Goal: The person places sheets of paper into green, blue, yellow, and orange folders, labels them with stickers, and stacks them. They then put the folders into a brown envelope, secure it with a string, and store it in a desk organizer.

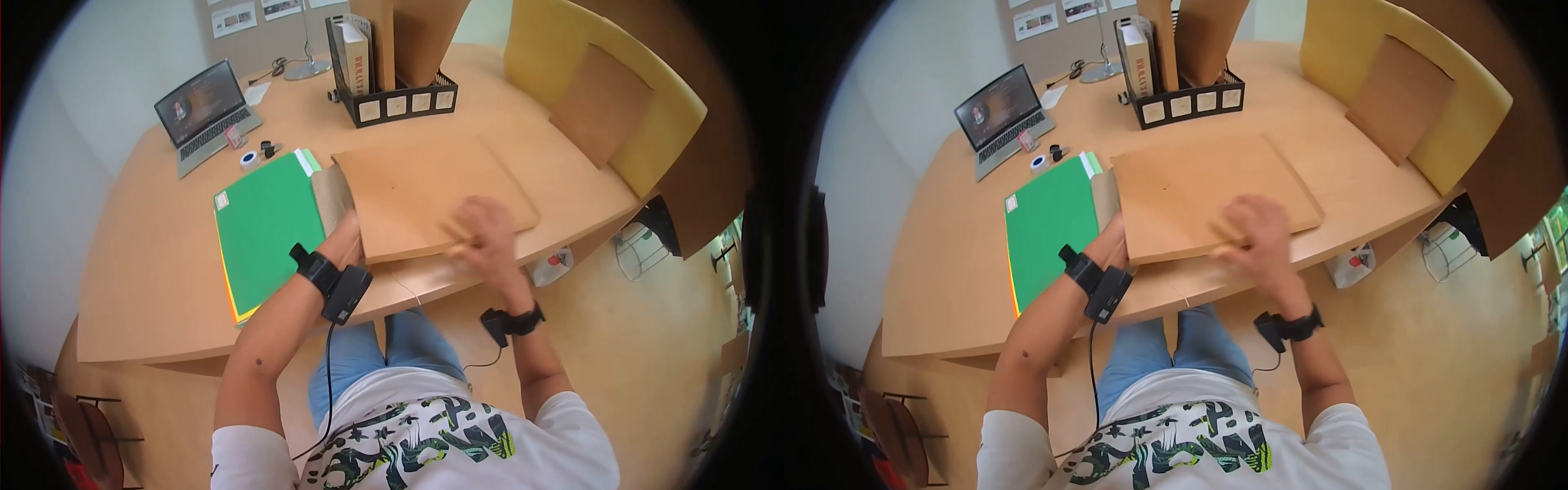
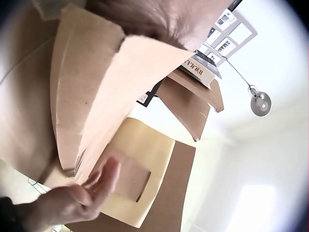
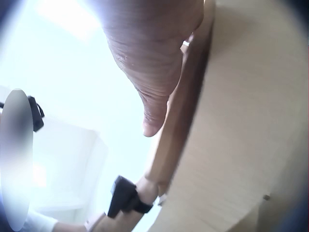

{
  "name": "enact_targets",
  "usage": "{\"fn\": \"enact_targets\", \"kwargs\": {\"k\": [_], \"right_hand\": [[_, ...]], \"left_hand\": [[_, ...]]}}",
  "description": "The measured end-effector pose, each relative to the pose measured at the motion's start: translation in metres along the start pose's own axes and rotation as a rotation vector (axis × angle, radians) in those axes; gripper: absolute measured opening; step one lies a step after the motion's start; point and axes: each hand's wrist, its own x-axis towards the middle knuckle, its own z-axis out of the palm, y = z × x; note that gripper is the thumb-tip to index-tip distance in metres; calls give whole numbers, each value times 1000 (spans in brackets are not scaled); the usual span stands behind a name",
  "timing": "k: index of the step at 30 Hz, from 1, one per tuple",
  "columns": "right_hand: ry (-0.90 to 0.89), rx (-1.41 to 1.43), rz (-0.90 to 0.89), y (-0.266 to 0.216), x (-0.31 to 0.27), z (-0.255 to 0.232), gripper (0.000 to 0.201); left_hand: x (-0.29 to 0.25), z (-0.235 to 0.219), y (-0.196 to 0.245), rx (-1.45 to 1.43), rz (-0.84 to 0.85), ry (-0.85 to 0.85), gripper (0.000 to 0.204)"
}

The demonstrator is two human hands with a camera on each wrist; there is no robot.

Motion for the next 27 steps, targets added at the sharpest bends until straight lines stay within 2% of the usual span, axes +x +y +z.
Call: {"fn": "enact_targets", "kwargs": {"k": [1,3,5,8,11,14,18,21,23,25,27], "right_hand": [[66,11,63,28,-7,-8,42],[238,58,485,70,2,-27,43],[138,28,719,102,7,-29,41],[-126,212,725,131,4,-19,38],[-232,530,901,132,9,-17,39],[-130,430,920,117,17,-6,38],[-107,342,898,128,24,-4,37],[-132,233,932,173,22,-23,37],[-30,361,914,214,6,-32,38],[-70,198,929,273,-15,-51,38],[-269,-128,992,282,-8,-73,37]], "left_hand": [[-3,-4,0,-7,24,27,39],[-27,-2,15,-26,9,36,40],[-37,-7,27,-19,34,-3,40],[-38,-13,40,-13,116,-46,34],[-56,-5,51,61,177,-50,34],[-65,2,61,104,244,-15,35],[-57,-3,81,111,320,12,43],[-66,-51,102,-87,350,-132,52],[-78,-89,116,-106,327,-119,53],[-92,-125,127,-96,314,-91,54],[-106,-157,133,-64,305,-50,55]]}}
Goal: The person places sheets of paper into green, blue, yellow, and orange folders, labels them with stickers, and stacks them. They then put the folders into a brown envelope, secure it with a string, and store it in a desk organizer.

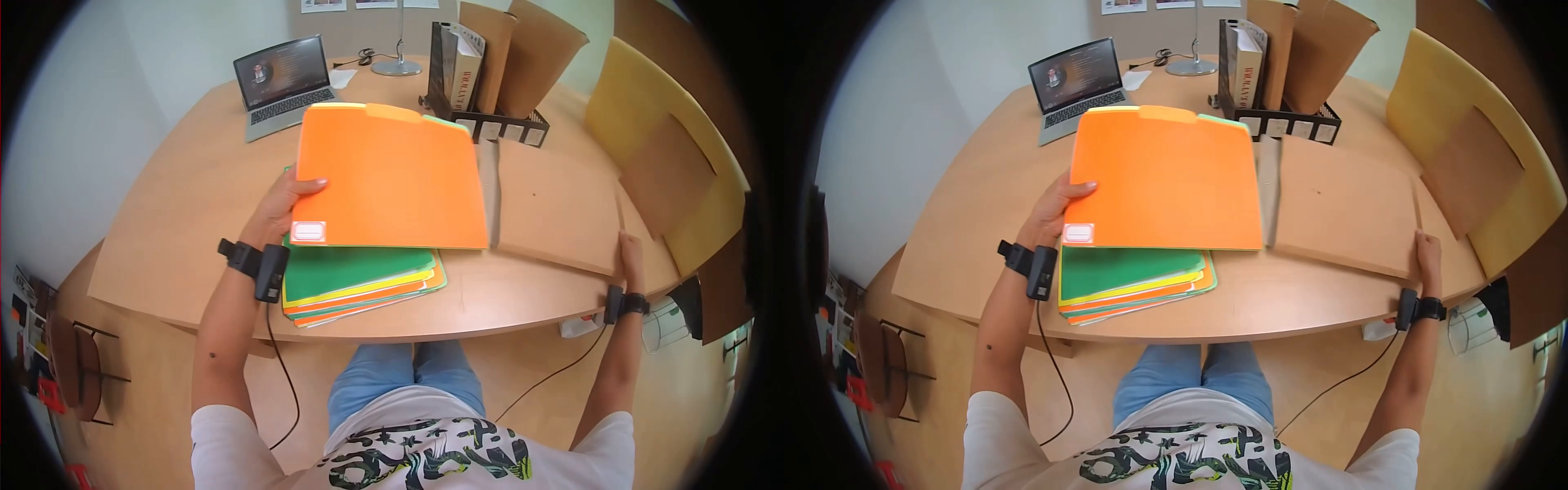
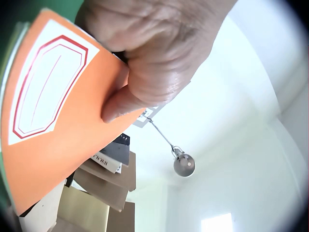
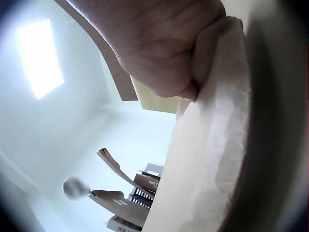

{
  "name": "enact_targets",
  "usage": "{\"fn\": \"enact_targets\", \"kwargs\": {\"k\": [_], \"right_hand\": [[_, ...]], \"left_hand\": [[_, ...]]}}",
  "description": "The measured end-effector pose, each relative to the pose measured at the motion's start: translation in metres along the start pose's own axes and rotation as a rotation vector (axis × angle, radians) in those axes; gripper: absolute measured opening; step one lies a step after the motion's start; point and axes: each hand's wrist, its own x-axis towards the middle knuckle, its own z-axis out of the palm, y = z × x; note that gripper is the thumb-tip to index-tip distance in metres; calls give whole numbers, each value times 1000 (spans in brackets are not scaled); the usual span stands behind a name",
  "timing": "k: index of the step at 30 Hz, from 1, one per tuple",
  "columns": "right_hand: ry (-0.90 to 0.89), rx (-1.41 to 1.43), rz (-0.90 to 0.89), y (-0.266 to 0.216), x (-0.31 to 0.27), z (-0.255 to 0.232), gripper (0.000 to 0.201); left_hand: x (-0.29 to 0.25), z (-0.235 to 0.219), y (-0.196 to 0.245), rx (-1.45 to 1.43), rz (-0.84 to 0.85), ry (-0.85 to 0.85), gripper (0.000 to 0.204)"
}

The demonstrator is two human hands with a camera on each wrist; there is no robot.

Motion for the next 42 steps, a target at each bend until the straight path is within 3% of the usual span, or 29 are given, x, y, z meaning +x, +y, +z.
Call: {"fn": "enact_targets", "kwargs": {"k": [1,4,6,8,10,13,16,17,18,20,21,24,25,28,29,31,33,35,38,42], "right_hand": [[-11,-182,49,-6,-2,-8,37],[475,-552,-279,-34,-12,7,46],[202,114,-437,-109,-28,20,56],[34,417,-518,-216,-88,34,59],[-149,588,-611,-269,-118,48,61],[-903,1092,-433,-269,-81,98,68],[-1012,1473,-237,-272,-126,97,70],[-1222,1436,-462,-272,-133,93,69],[-1252,1360,-457,-267,-138,96,66],[-1283,1210,-440,-263,-154,92,60],[-1202,1086,-369,-266,-167,95,52],[-1041,1181,-175,-285,-202,121,46],[-1010,1249,-80,-299,-222,119,43],[-1062,1408,158,-290,-228,139,42],[-1012,1394,232,-287,-232,147,40],[-968,1266,211,-282,-237,154,37],[-940,1200,200,-287,-244,153,31],[-955,1209,203,-293,-245,153,32],[-985,1145,164,-294,-248,152,33],[-1050,1078,101,-295,-247,149,33]], "left_hand": [[-8,-7,5,8,1,20,54],[-25,-16,19,36,38,53,54],[-30,-14,24,64,96,36,54],[-34,-5,37,121,108,-8,59],[-36,7,46,191,112,-62,63],[-39,21,66,315,95,-104,66],[-42,31,75,472,54,-76,67],[-44,34,78,545,27,-66,66],[-44,35,78,614,-7,-62,66],[-41,32,83,723,-75,-93,61],[-36,28,87,780,-108,-113,59],[-4,7,107,1041,-151,-153,55],[6,-2,112,1219,-67,-95,52],[36,-25,113,1218,267,287,54],[41,-37,103,1258,288,350,54],[40,-67,75,1344,334,477,56],[25,-85,22,1299,210,532,60],[-5,-69,-17,1011,-98,588,62],[-39,-49,-49,935,159,495,63],[-58,-9,-45,636,86,481,58]]}}
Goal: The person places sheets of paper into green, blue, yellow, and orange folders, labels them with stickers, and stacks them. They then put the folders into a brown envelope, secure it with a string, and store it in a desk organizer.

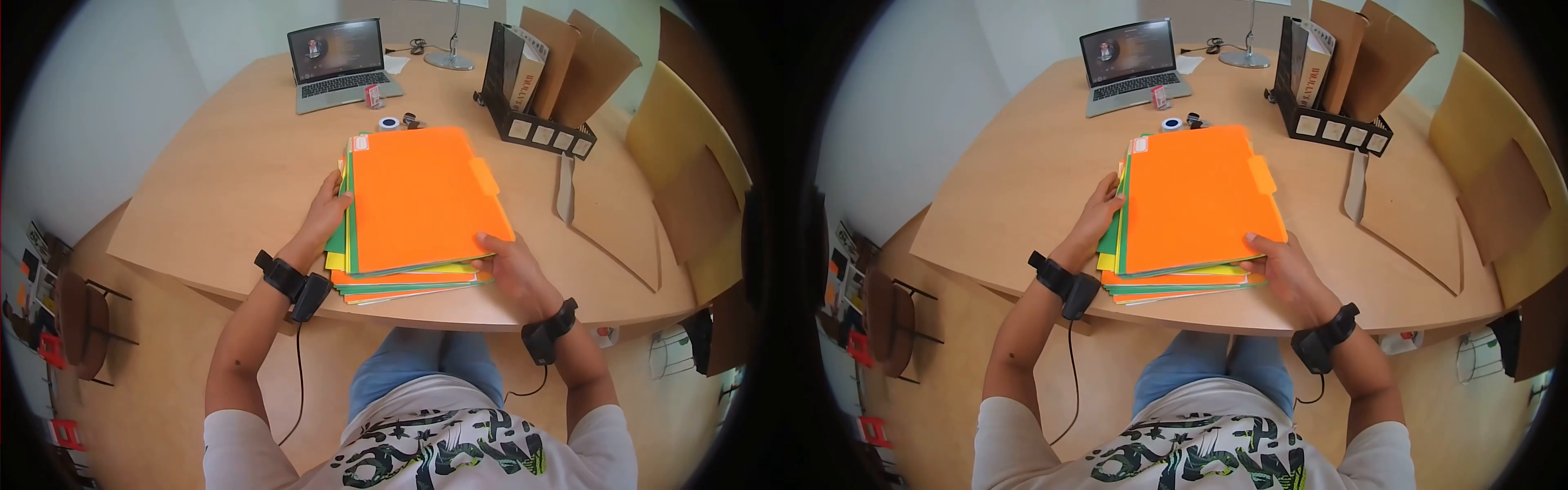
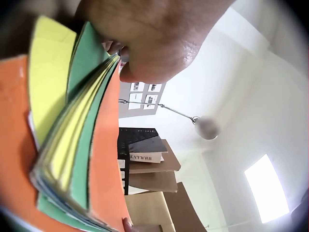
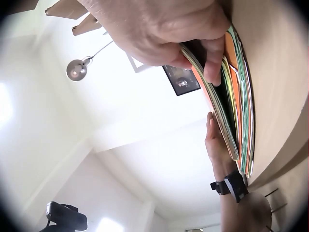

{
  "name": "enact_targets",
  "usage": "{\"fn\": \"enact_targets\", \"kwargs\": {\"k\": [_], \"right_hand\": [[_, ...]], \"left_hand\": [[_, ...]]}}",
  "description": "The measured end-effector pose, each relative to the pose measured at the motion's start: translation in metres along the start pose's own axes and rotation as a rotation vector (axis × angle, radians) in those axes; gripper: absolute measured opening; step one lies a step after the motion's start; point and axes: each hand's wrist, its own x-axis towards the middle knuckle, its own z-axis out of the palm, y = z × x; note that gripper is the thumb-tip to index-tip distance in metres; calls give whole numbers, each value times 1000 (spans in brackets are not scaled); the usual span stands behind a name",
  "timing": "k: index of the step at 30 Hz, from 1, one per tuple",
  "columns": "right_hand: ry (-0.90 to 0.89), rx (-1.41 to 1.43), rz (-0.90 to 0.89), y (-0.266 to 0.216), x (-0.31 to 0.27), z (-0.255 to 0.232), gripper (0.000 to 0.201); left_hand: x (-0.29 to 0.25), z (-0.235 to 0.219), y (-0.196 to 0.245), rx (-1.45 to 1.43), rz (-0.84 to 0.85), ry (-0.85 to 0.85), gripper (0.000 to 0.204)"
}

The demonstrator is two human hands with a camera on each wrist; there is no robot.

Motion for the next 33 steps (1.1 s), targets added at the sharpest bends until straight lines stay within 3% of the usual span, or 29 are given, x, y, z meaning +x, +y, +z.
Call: {"fn": "enact_targets", "kwargs": {"k": [6,9,12,14,15,18,22,23,26,27,29,31,33], "right_hand": [[-44,-228,-13,-3,-5,-4,41],[13,-415,-289,-6,-24,1,51],[123,-915,-325,-6,-13,-38,51],[228,-1205,-665,-15,1,-66,49],[281,-1347,-836,-19,6,-79,48],[-41,-1698,-709,-28,13,-111,44],[196,-1713,-350,-44,-11,-129,43],[272,-1703,-467,-34,-13,-137,41],[110,-1615,-557,-34,-30,-146,43],[247,-1594,-534,-39,-42,-144,43],[482,-1732,-689,-48,-58,-181,44],[768,-1986,-637,-48,-69,-232,47],[841,-2081,-535,-59,-88,-265,39]], "left_hand": [[3,-4,-12,-44,-1,-5,60],[10,-6,-34,79,57,10,62],[8,-2,-33,138,81,-20,61],[-18,11,11,184,17,-18,59],[-18,12,9,200,2,-14,58],[-14,13,11,256,-4,-23,57],[-14,9,9,253,3,-19,57],[-9,7,3,245,7,-27,57],[7,-1,-20,264,83,-23,54],[8,-1,-21,252,71,-23,54],[-5,4,-5,227,34,-21,55],[-17,11,11,200,-3,-22,56],[-12,11,3,185,1,-40,56]]}}
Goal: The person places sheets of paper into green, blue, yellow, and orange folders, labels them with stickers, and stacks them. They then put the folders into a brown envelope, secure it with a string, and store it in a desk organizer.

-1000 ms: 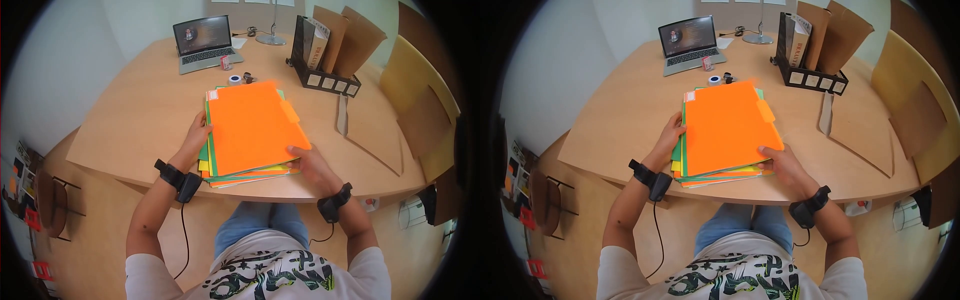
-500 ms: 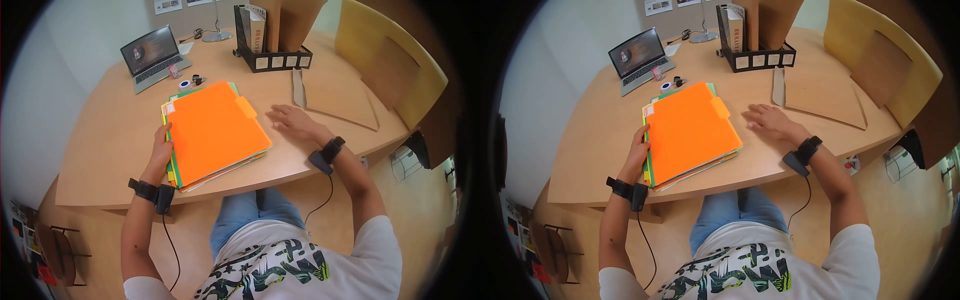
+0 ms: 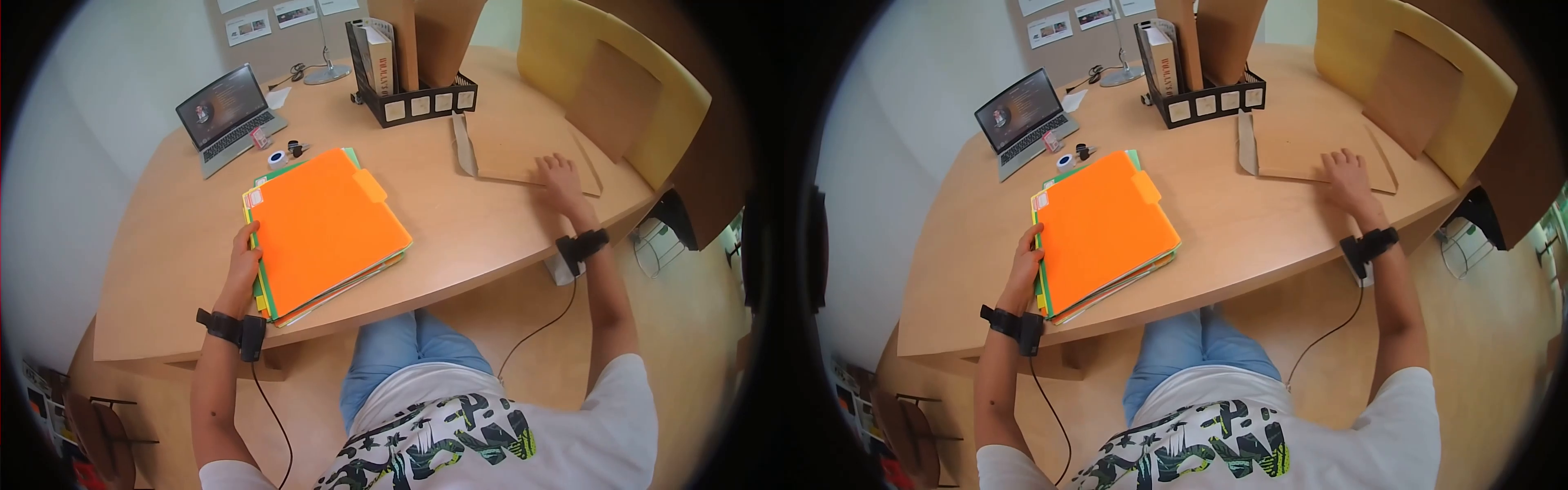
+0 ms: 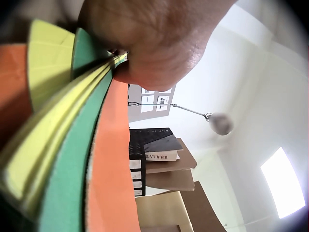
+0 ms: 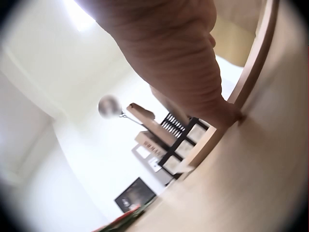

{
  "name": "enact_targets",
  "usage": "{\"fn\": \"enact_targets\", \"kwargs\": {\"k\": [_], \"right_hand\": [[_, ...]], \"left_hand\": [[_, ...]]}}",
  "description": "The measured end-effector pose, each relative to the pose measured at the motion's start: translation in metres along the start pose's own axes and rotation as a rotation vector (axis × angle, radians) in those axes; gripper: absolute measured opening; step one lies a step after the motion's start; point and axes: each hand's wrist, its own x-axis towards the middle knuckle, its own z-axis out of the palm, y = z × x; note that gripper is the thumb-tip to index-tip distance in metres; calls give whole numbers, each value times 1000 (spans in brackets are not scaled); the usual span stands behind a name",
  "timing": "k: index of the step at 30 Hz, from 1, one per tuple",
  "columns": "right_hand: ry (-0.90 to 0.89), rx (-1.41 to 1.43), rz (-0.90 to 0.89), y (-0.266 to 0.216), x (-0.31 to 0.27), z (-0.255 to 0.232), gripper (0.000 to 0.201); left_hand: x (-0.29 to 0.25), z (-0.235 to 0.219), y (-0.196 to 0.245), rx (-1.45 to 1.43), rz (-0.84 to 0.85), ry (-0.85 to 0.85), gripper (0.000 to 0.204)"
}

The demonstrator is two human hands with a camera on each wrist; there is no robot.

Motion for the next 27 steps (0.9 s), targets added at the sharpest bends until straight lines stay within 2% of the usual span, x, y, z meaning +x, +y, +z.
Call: {"fn": "enact_targets", "kwargs": {"k": [1,3,5,6,9,12,15,17,20,23,24,26,27], "right_hand": [[-70,-49,-23,14,-1,1,34],[-204,-144,-68,35,0,1,25],[-287,-134,-119,46,4,0,19],[-328,-131,-146,51,5,0,16],[-192,-218,-257,61,2,15,16],[218,33,-117,56,-4,7,11],[568,208,240,50,-7,-25,10],[657,150,437,62,-5,-50,15],[897,437,556,62,10,-105,18],[1005,537,572,76,19,-108,22],[993,524,578,77,21,-103,22],[964,490,597,72,21,-81,22],[981,621,569,71,23,-59,21]], "left_hand": [[11,-8,-19,1,23,-10,54],[12,-7,-16,12,27,-16,54],[-6,4,14,32,-18,-4,57],[-2,1,6,48,-3,5,57],[12,-8,-17,67,30,26,57],[12,-8,-18,44,30,27,57],[13,-10,-23,22,37,4,56],[14,-12,-24,-31,28,-30,55],[0,-1,3,-72,-55,-37,58],[12,-8,-15,-32,8,-53,55],[13,-11,-20,-47,2,-53,55],[8,-9,-13,-74,-14,-63,54],[9,-7,-14,-76,-14,-65,54]]}}
